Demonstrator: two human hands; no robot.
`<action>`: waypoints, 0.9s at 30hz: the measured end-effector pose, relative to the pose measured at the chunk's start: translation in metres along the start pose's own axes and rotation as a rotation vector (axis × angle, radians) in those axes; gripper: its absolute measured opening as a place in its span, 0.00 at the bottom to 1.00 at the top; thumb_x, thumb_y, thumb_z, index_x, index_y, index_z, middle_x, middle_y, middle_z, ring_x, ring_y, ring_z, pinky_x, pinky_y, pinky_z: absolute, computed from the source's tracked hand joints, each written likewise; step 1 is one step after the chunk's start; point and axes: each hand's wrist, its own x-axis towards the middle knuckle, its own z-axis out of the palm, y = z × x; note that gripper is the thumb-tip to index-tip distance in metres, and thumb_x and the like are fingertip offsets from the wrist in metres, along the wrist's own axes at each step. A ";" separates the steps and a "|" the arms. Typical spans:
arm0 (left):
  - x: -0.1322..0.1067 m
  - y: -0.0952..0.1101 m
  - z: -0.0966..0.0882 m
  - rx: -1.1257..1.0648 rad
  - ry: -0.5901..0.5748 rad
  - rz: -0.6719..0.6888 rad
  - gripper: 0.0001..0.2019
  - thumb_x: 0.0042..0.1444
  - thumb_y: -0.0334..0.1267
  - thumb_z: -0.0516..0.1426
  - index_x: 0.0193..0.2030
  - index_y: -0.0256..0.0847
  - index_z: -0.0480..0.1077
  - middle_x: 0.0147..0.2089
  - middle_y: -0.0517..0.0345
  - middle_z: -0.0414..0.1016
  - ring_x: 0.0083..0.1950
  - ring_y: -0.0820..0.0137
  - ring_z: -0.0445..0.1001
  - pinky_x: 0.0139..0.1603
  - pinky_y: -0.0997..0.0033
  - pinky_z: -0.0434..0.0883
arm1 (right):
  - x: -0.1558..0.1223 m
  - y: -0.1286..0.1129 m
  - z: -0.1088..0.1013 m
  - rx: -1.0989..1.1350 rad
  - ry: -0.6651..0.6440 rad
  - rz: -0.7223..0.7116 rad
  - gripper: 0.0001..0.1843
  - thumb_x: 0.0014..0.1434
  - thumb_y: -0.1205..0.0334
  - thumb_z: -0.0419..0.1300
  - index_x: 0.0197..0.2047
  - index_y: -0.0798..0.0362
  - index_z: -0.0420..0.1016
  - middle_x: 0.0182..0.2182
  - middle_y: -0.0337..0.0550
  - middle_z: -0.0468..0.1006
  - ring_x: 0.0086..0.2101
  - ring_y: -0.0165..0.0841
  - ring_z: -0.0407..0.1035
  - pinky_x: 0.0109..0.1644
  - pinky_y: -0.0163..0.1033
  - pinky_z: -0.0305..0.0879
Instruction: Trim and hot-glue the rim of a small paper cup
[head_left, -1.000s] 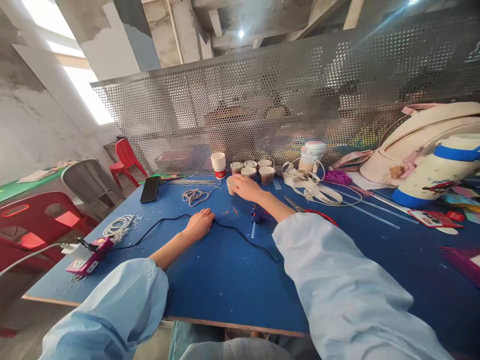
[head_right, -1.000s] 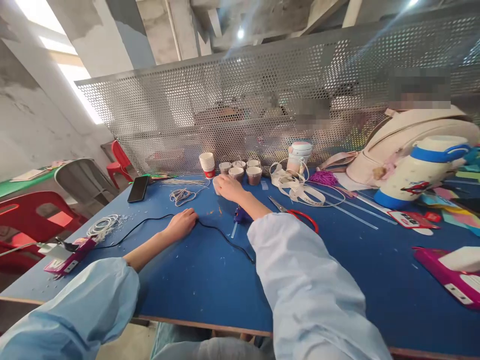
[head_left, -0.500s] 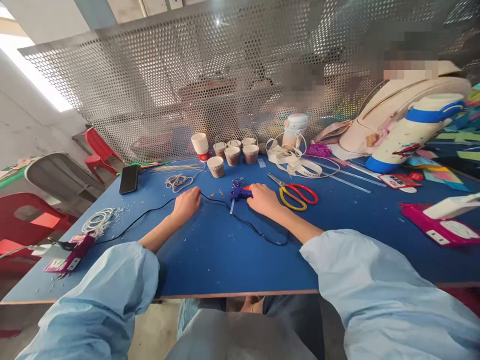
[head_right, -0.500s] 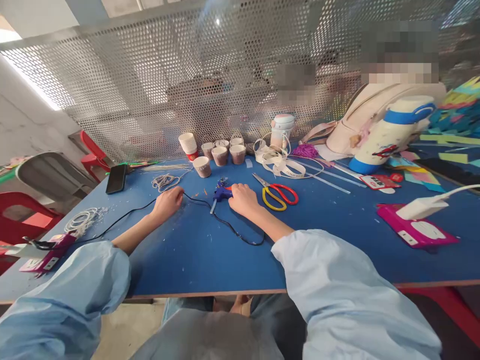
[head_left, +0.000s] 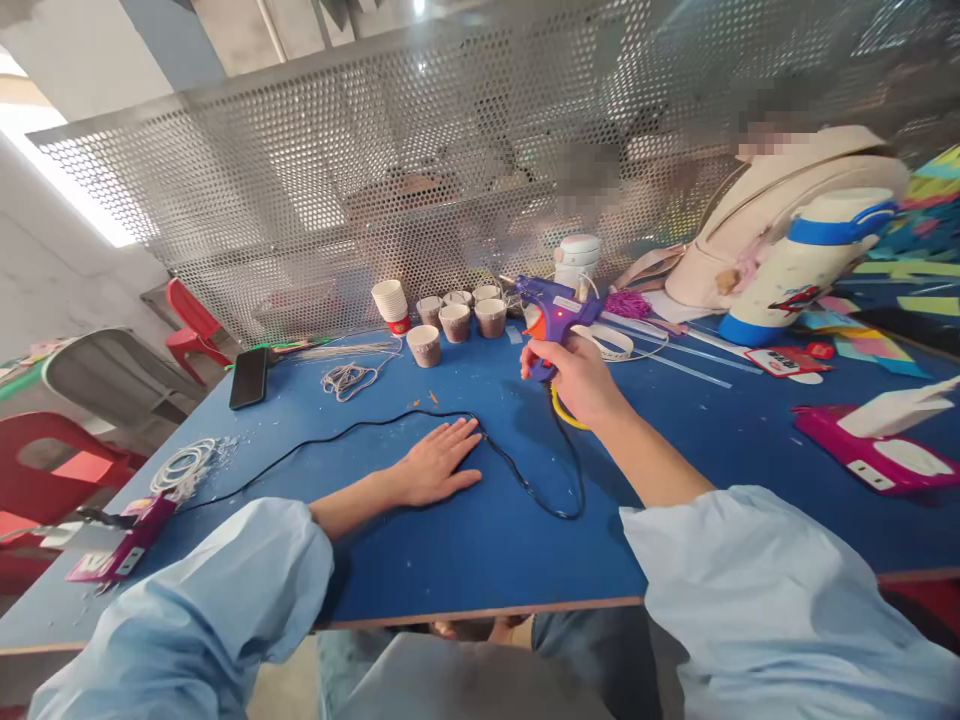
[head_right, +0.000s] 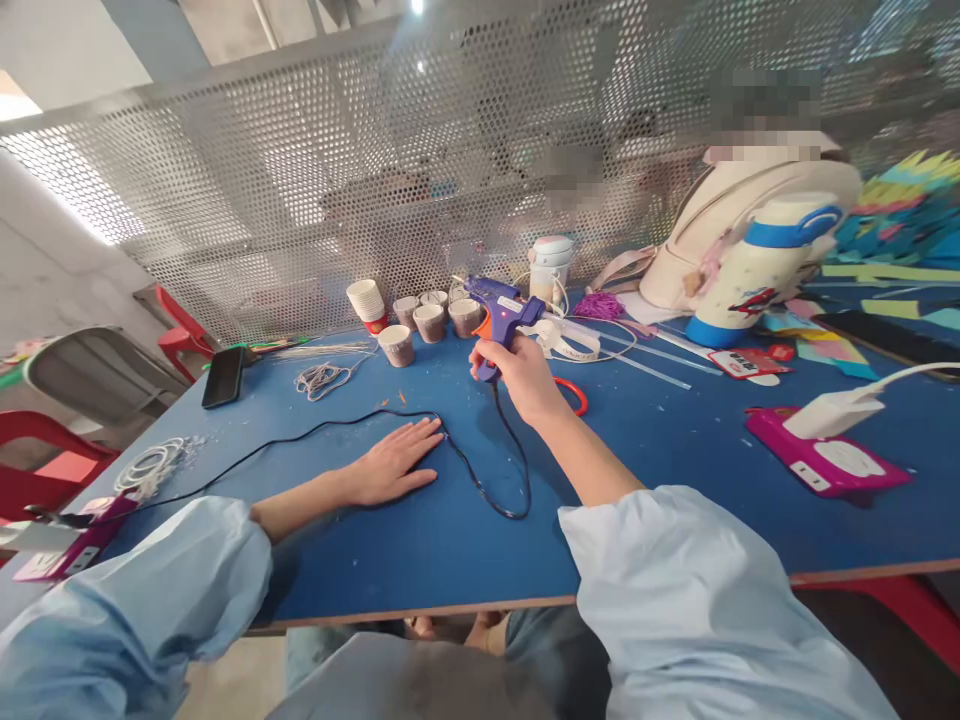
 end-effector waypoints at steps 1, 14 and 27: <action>0.005 0.009 0.002 0.010 -0.019 0.032 0.33 0.66 0.57 0.41 0.70 0.38 0.51 0.75 0.46 0.43 0.75 0.61 0.42 0.74 0.54 0.45 | 0.000 -0.003 -0.003 0.016 0.015 -0.011 0.11 0.50 0.54 0.61 0.30 0.53 0.69 0.26 0.39 0.74 0.24 0.29 0.69 0.31 0.37 0.66; 0.136 -0.033 -0.010 0.031 0.000 -0.148 0.36 0.65 0.59 0.38 0.73 0.37 0.44 0.76 0.48 0.38 0.76 0.61 0.38 0.74 0.56 0.41 | -0.016 -0.011 -0.003 -0.087 -0.054 -0.065 0.06 0.54 0.61 0.60 0.30 0.54 0.74 0.26 0.38 0.76 0.25 0.29 0.70 0.36 0.37 0.67; -0.021 -0.079 -0.006 0.119 0.040 -0.546 0.40 0.64 0.60 0.37 0.72 0.28 0.44 0.75 0.40 0.39 0.76 0.57 0.38 0.73 0.54 0.43 | -0.014 -0.014 -0.011 -0.077 0.032 -0.056 0.05 0.53 0.63 0.59 0.27 0.54 0.73 0.25 0.39 0.75 0.24 0.28 0.69 0.32 0.36 0.67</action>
